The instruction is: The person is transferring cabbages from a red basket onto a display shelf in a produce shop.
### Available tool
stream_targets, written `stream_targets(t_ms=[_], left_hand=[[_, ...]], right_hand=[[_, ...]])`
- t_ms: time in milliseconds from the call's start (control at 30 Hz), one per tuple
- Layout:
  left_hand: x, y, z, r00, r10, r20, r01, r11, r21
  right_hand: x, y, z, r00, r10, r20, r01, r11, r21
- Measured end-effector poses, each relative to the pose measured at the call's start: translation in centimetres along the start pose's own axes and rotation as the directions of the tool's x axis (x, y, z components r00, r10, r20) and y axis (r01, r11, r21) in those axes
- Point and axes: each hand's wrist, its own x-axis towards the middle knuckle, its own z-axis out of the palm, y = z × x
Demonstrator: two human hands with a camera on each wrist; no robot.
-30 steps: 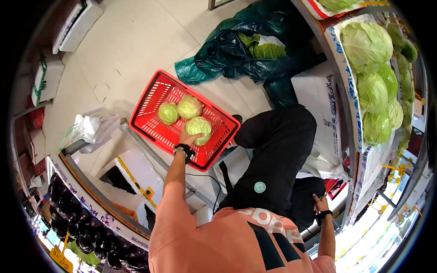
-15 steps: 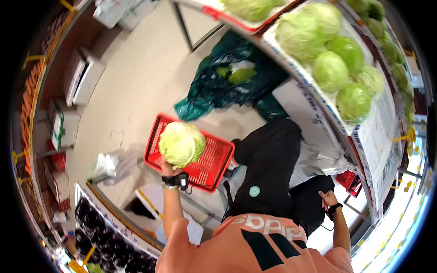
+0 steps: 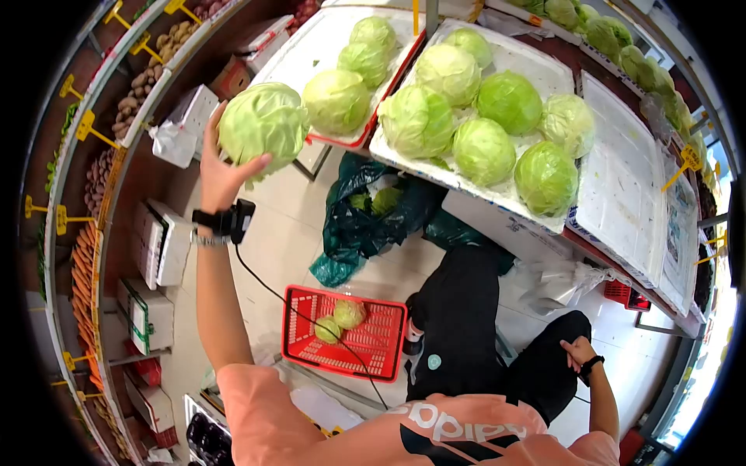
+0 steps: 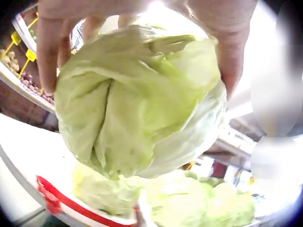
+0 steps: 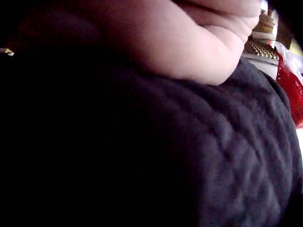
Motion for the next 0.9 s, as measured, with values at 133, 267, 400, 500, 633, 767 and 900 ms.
stream_targets(t_ms=[133, 267, 400, 500, 633, 767, 900], left_hand=[[9.4, -2.4, 0.4, 0.999, 0.002, 0.043, -0.018, 0.928, 0.371], [16.9, -8.5, 0.6, 0.992, -0.128, -0.001, 0.079, 0.612, 0.787], [19.1, -9.0, 3.9, 0.930, -0.362, 0.068, 0.097, 0.419, 0.903], [19.8, -10.9, 6.0, 0.862, -0.457, 0.218, -0.049, 0.354, 0.934], [20.9, -13.0, 5.7, 0.830, -0.478, 0.286, -0.081, 0.404, 0.911], [20.9, -14.9, 4.0, 0.847, -0.425, 0.320, -0.064, 0.515, 0.855], [20.0, -13.9, 4.1, 0.889, -0.335, 0.314, -0.071, 0.576, 0.815]], right_hand=[[-2.0, 1.1, 0.5, 0.996, 0.072, -0.054, -0.067, 0.994, 0.084], [-3.7, 2.6, 1.5, 0.986, 0.124, -0.110, -0.104, 0.980, 0.170], [-4.9, 3.1, 2.5, 0.970, 0.175, -0.169, -0.135, 0.965, 0.227], [-5.3, 3.2, 3.0, 0.955, 0.208, -0.210, -0.152, 0.955, 0.253], [-5.3, 2.0, 2.7, 0.956, 0.200, -0.212, -0.149, 0.961, 0.233], [-4.6, 1.2, 2.3, 0.961, 0.170, -0.220, -0.128, 0.973, 0.191], [-3.5, 0.6, 2.0, 0.971, 0.129, -0.199, -0.099, 0.983, 0.154]])
